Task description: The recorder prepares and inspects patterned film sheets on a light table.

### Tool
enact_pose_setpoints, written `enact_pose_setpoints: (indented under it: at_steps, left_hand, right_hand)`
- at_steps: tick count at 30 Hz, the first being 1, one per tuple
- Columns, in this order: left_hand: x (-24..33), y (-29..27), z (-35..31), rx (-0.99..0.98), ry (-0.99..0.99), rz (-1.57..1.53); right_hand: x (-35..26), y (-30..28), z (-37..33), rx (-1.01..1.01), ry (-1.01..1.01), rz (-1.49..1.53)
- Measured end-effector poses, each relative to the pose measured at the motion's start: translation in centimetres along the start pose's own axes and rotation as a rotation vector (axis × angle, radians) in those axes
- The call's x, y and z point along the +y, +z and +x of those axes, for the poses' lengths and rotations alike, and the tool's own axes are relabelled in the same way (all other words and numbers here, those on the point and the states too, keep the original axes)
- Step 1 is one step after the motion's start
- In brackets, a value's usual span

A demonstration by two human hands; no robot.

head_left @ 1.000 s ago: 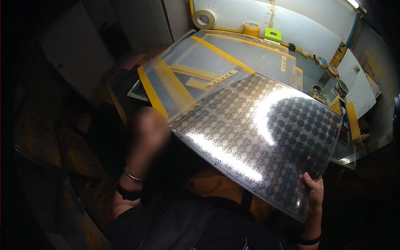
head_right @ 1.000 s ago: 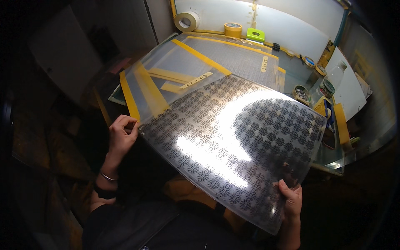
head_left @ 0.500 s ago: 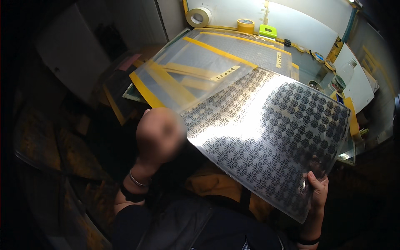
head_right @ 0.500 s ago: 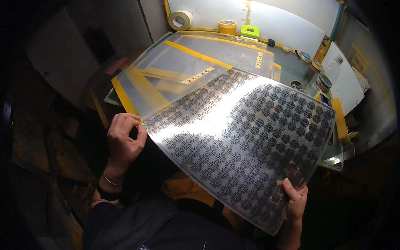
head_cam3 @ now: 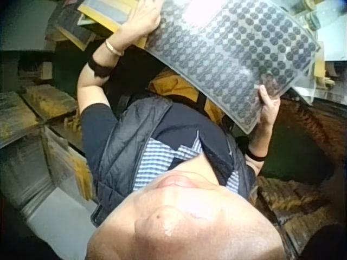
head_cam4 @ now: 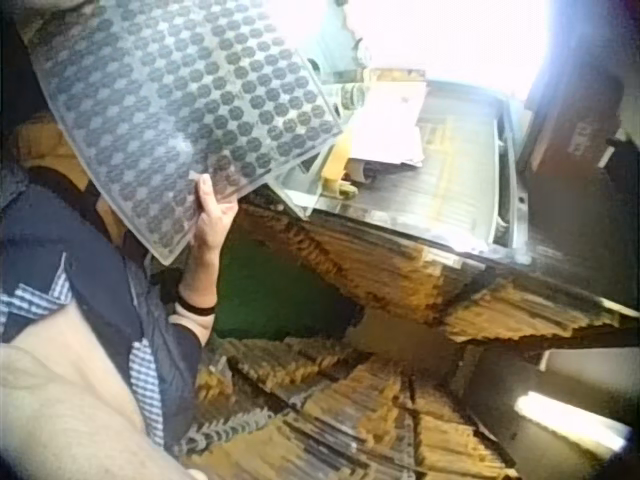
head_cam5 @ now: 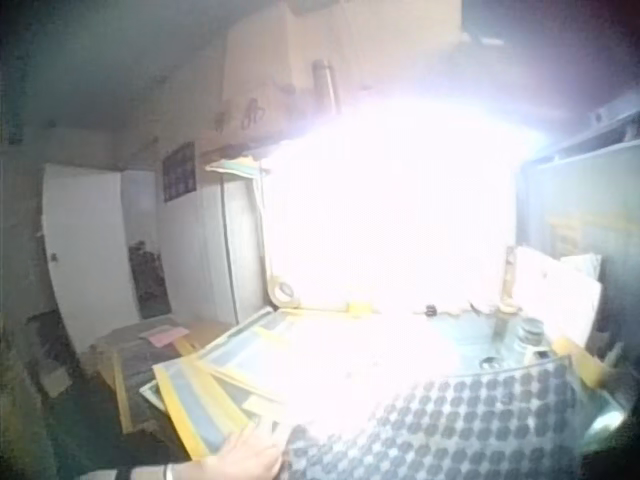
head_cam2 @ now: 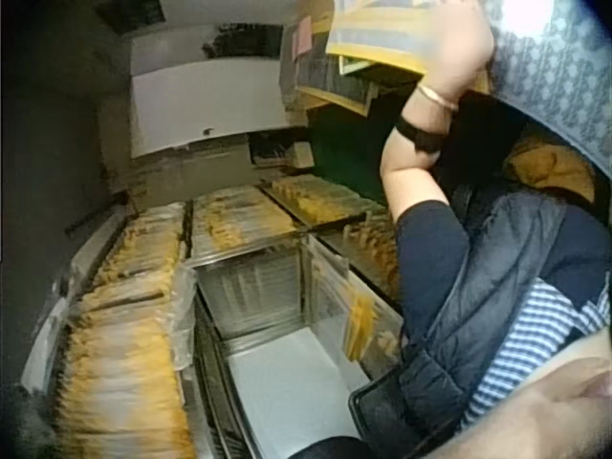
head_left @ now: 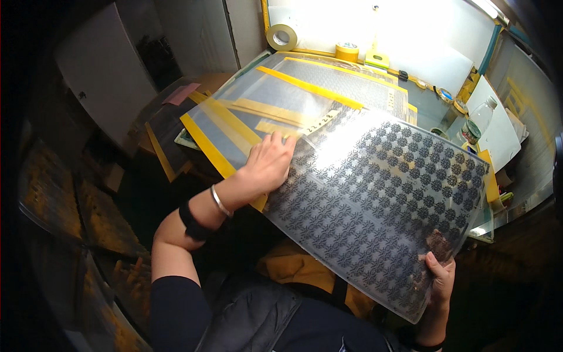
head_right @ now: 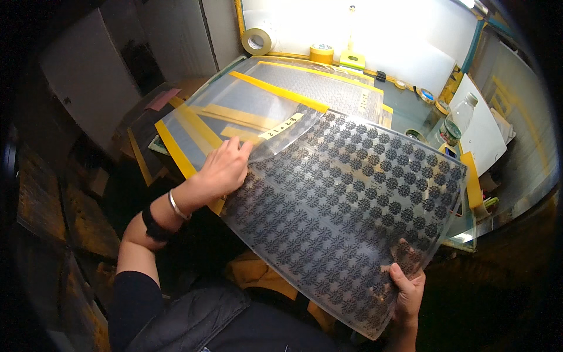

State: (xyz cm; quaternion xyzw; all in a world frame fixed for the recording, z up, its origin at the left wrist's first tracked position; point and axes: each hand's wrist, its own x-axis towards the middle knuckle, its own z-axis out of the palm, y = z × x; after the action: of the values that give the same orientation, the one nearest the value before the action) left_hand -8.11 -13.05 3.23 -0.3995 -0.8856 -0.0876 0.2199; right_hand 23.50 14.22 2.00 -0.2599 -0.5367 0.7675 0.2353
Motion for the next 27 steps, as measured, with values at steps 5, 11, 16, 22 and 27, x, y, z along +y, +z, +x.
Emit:
enact_pose_setpoints:
  at_steps: [5,11,16,22,27]
  left_hand:
    - [3.0,-1.1,3.9,0.026,0.230,-0.063]
    - [12.9,-2.2,4.2,-0.107,0.453,-0.273]
    - [8.9,-4.5,3.4,-0.301,0.235,-0.545]
    - [-1.2,-2.8,-6.5,0.134,-0.491,-1.085]
    - [1.9,-0.7,-13.2,-0.110,-1.021,-1.480]
  right_hand:
    - [0.1,2.5,1.4,-0.133,0.059,-0.003]
    - [4.4,12.0,7.3,-0.608,0.358,0.163]
    - [2.3,10.3,7.3,-0.818,0.454,0.291]
    - [0.6,5.3,8.1,-0.886,0.383,-0.048]
    - [2.0,7.2,8.3,-0.999,0.311,-0.200]
